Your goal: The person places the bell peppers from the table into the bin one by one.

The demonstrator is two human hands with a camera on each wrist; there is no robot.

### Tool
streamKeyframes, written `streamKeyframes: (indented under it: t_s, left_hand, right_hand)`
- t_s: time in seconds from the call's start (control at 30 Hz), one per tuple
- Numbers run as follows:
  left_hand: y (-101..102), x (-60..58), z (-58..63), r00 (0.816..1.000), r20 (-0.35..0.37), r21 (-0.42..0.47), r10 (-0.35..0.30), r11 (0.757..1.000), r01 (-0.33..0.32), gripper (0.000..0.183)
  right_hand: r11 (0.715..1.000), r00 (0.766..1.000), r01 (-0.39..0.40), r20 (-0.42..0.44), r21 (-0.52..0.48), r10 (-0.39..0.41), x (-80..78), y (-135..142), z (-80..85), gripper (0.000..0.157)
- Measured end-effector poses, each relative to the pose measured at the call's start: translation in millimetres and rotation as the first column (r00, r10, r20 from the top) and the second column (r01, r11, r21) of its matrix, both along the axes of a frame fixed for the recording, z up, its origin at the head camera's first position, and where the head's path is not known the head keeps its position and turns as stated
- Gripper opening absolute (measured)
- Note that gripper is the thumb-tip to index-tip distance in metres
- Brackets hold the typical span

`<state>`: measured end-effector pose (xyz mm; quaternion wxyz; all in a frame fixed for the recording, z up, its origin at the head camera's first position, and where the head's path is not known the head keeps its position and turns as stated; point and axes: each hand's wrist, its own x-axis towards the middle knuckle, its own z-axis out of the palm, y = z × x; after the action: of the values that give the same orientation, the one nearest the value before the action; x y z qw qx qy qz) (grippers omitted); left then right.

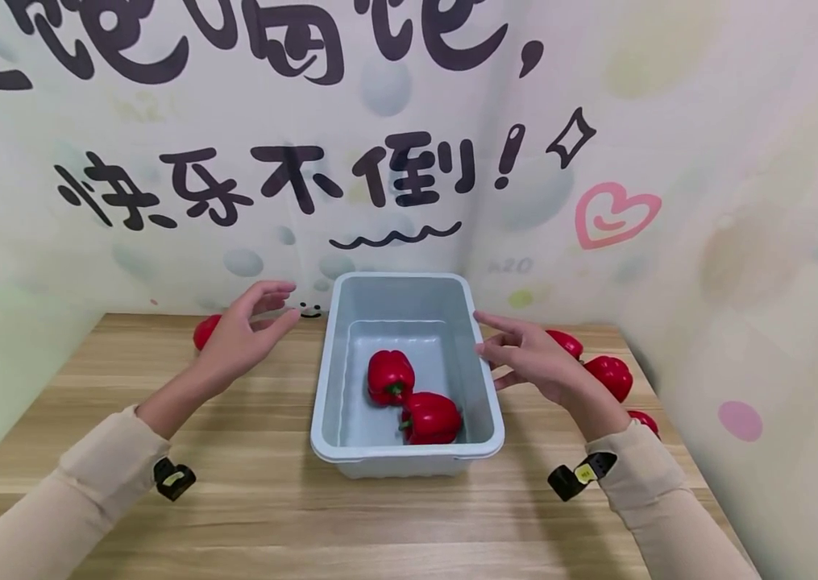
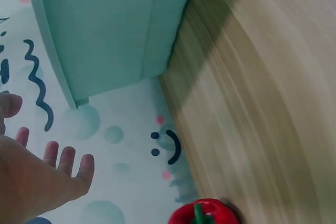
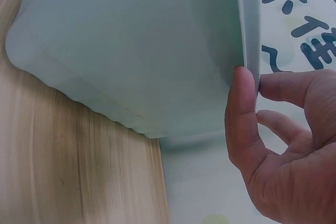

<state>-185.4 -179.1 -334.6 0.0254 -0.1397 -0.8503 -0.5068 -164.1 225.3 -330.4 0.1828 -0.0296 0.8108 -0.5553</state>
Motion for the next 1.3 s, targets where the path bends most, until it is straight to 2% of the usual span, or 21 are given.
streamKeyframes:
  t_s: [0.2,0.37,0.5,0.67,0.9,1.1,1.3]
  left_hand:
    - [-11.8,4.4,-15.7,0.997,-0.053,0.003,0.053,0.999,-0.053,0.048]
    - [-21.9,7.1,-27.3,0.984,-0.118,-0.027,0.134,0.990,-0.138,0.050]
    - [-28.5,10.8,-35.2,0.976,-0.132,-0.038,0.175,0.983,-0.181,0.053]
    - [-35.6,17.6,-45.6,0.970,-0.119,-0.012,0.210,0.977,-0.213,0.056]
    - [-48.1,25.5,-63.0,0.951,-0.111,-0.002,0.289,0.957,-0.291,0.058]
    - [-55.1,29.4,-71.4,0.941,-0.076,0.000,0.330,0.944,-0.331,0.060]
    - [-61.6,32.2,-80.3,0.940,-0.033,0.009,0.339,0.941,-0.339,0.065]
  right_hand:
    - [1.000,1.000,-0.003,0.005,0.001,0.003,0.4,0.2,-0.2,0.070]
    - [1.000,1.000,0.003,0.005,0.000,-0.003,0.0,0.3,0.3,0.070]
    - [1.000,1.000,0.007,0.013,0.002,-0.007,0.3,0.4,1.0,0.069]
    - [1.000,1.000,0.003,0.006,0.003,-0.003,-0.5,-0.5,0.9,0.069]
    - [1.000,1.000,0.002,0.020,-0.002,-0.002,-0.8,-1.8,0.9,0.068]
    - [1.000,1.000,-0.008,0.019,-0.008,0.009,-0.7,-1.6,0.6,0.069]
    - [1.000,1.000,-0.003,0.017,-0.013,0.003,-0.6,-0.2,-0.3,0.069]
